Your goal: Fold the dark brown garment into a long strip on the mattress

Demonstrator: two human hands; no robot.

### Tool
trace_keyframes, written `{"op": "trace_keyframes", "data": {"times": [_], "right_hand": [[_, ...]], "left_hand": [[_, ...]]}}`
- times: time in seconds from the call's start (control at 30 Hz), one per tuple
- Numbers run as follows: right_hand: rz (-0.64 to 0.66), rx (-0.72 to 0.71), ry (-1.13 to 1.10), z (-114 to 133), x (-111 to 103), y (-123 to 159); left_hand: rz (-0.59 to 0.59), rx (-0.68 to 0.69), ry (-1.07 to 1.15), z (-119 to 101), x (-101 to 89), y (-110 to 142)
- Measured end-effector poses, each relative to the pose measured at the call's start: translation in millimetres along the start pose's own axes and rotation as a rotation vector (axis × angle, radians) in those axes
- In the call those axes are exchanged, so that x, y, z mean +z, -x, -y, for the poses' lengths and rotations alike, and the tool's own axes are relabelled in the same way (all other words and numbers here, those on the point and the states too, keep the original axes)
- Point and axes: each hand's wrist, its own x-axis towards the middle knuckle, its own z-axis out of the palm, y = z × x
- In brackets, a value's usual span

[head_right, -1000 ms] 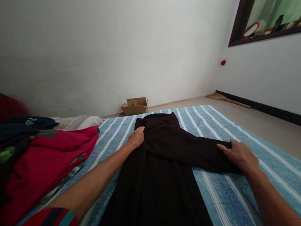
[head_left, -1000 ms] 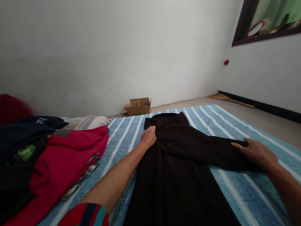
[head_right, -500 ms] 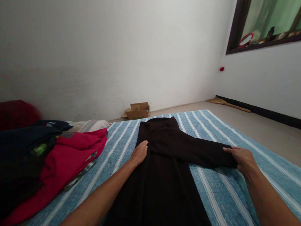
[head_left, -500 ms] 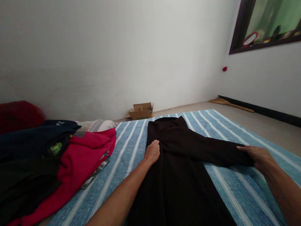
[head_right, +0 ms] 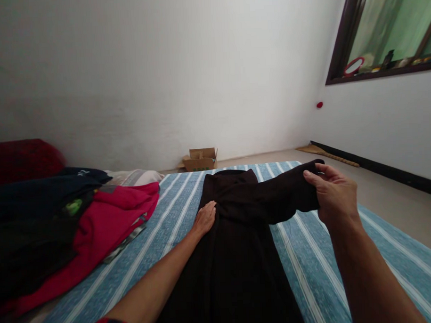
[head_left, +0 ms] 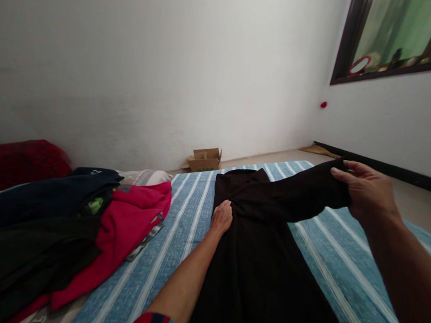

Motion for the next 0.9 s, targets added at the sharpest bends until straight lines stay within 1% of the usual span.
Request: {"op": "trace_keyframes", "data": {"times": [0.1, 0.2, 0.3, 0.43, 0.5, 0.57, 0.63, 0.7, 0.83, 0.9], "right_hand": [[-0.005, 0.0, -0.05, 8.5, 12.9, 18.5], [0.01, -0.046, -0.057, 9.6, 19.3, 33.7], [-0.015, -0.083, -0.058, 8.4, 20.9, 40.2], [-0.037, -0.095, -0.031, 5.3, 20.0, 40.3], [-0.02, -0.089, 0.01, 3.3, 19.1, 42.5], [0.029, -0.091, 0.06, 2.5, 17.9, 48.7], [0.129, -0.132, 0.12, 3.9, 16.3, 59.3], [0.287, -0.236, 0.202, 8.1, 15.0, 73.4], [0.763, -0.516, 0.404, 20.4, 13.9, 104.9], [0.961, -0.588, 0.489, 25.1, 13.5, 118.0]], "left_hand": [[-0.002, -0.002, 0.002, -2.4, -1.6, 0.5], [-0.007, 0.003, 0.001, -5.5, -4.8, 0.5], [-0.013, 0.011, -0.003, -8.7, -7.7, 1.5], [-0.007, 0.029, -0.021, -12.2, -8.8, 4.9], [0.0, 0.04, -0.035, -13.2, -8.2, 6.5], [0.007, 0.05, -0.049, -13.7, -7.3, 7.4], [0.013, 0.054, -0.06, -14.0, -6.7, 7.5], [0.016, 0.049, -0.069, -14.4, -6.9, 7.0], [0.037, 0.025, -0.072, -16.7, -11.6, 6.7], [0.056, 0.016, -0.066, -18.7, -16.3, 7.9]]}}
